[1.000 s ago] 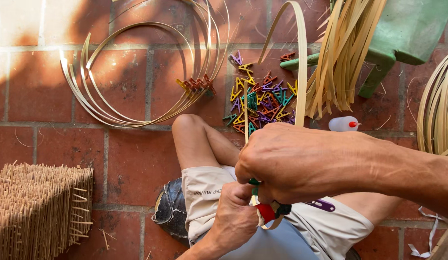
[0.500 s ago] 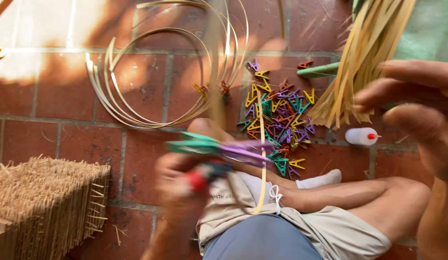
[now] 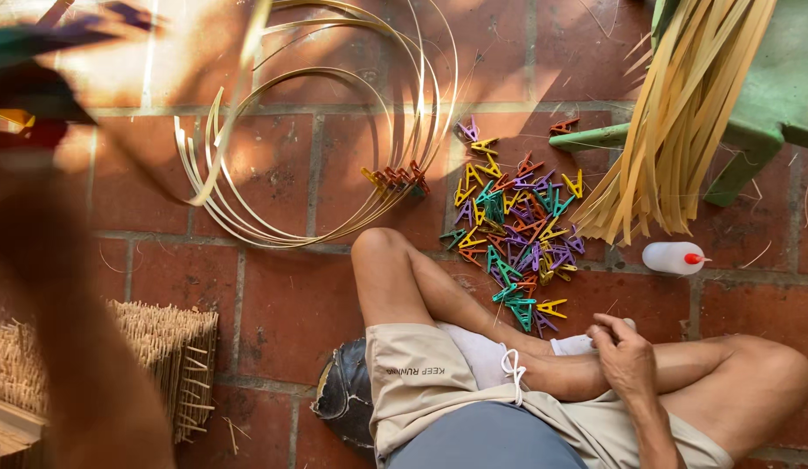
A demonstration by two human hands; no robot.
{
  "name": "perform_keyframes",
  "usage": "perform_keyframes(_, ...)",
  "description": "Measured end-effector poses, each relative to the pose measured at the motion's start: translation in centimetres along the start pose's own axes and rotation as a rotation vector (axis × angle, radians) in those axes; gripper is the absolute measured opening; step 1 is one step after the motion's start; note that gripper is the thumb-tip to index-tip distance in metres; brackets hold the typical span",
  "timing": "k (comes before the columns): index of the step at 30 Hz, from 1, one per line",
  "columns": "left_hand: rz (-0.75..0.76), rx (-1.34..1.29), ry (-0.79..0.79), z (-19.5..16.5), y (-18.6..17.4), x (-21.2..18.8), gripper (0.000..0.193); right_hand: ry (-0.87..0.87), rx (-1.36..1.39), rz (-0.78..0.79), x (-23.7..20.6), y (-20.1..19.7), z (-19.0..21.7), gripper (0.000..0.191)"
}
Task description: The person sits on a tiled floor and repeatedly assembles thin bamboo strips into circular shapes. They apply glue to the ends of the strips, overlap them to form a loop, and secure the joint with a colorful plastic clothespin. The person places each completed circle onto a growing stack on the floor.
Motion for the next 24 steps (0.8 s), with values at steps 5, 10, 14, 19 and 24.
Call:
perform_keyframes(5,0.425,0.152,-0.05,6.8,14.6,-10.6,0.006,0.147,-0.212,0.063,0.5,1.3,0.6,0.037)
perform_keyframes(10,0.712,0.075,-0.072,6.8,23.5,-20.9,0.007,0.124,-0.212,0.034,0.2,2.0,1.3,0.036)
perform_keyframes(14,0.876,-0.086,-0.248,4.3,25.9,-23.3,0.004,0.073,0.177,-0.049,0.9,0.0,2.5,0.025)
perform_keyframes(19,0.889,-0.196,-0.408,2.8,26.5,-23.0,0.023,-0.293,-0.186,-0.457,3.9,-9.2,11.6,0.012)
perform_keyframes(24,0.682,-0.388,-0.795,2.6,23.2,-24.2,0.027,-0.554,-0.42,-0.649,9.4,-13.0,20.8,0.017)
Point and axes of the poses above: each hand's wrist, its own x-axis towards the middle knuckle, its own y-axis out of the palm, z = x × y, the point moved 6 cm from there along x, towards the middle knuckle, and after that the axes turned 13 degrees about z, right-handed, at the moved point
